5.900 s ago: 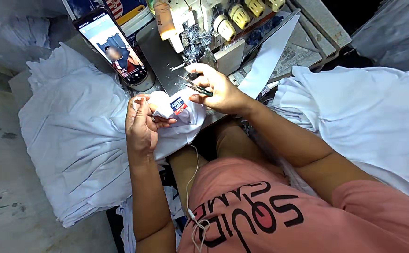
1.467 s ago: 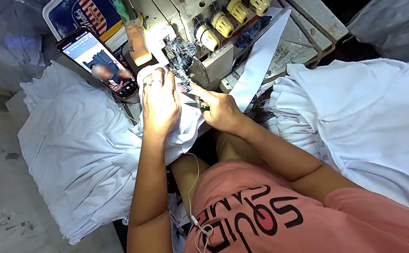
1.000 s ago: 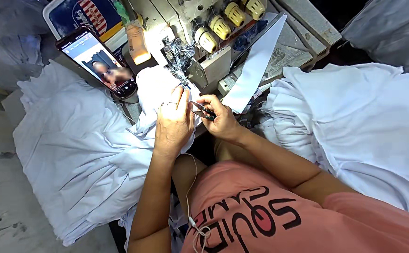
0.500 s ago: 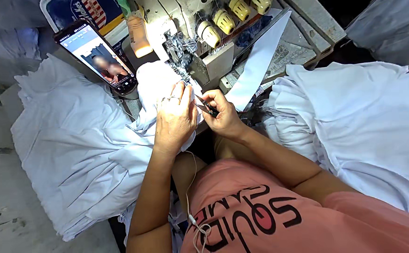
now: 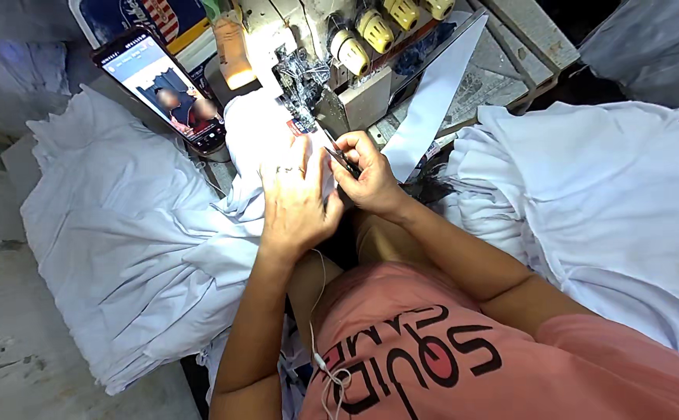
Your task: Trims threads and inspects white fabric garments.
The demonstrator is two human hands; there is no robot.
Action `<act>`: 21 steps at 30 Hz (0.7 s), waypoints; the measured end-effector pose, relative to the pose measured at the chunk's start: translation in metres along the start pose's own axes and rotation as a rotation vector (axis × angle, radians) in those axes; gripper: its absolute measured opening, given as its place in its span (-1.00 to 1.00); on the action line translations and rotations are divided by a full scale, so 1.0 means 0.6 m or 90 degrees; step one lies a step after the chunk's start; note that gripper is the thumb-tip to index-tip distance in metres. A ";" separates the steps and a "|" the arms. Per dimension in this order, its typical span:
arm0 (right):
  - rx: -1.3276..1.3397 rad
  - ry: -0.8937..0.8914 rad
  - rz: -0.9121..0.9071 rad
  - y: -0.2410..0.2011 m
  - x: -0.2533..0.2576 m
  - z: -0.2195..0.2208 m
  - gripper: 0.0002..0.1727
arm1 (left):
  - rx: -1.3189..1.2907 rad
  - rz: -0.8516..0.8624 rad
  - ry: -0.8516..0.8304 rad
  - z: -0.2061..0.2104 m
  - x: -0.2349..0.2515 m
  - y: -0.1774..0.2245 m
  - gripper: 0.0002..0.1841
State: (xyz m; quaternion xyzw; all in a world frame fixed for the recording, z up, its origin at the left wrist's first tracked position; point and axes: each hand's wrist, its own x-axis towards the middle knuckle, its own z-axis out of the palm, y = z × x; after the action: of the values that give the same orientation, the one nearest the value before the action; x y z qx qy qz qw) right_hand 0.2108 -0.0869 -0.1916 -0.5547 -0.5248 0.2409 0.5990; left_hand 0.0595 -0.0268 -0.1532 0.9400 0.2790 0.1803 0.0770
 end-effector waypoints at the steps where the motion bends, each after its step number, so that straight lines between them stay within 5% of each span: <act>1: 0.000 0.003 0.002 -0.001 -0.001 0.000 -0.70 | 0.018 0.003 -0.001 0.007 -0.009 0.005 -0.28; 7: -0.009 0.016 0.005 0.001 0.007 0.006 -0.72 | 0.059 -0.015 0.065 0.012 -0.012 0.010 -0.57; 14: -0.022 0.004 -0.021 -0.005 -0.013 0.006 -0.70 | -0.030 -0.064 -0.062 -0.034 0.040 -0.039 -0.54; 21: -0.029 -0.054 0.057 -0.008 -0.072 -0.011 -0.66 | -0.015 -0.100 0.019 -0.028 0.040 -0.062 -0.52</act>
State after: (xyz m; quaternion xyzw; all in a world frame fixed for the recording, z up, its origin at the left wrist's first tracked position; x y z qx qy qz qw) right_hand 0.2007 -0.1286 -0.2017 -0.5807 -0.5295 0.2787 0.5520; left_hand 0.0533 0.0184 -0.1399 0.9114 0.3511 0.1912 0.0976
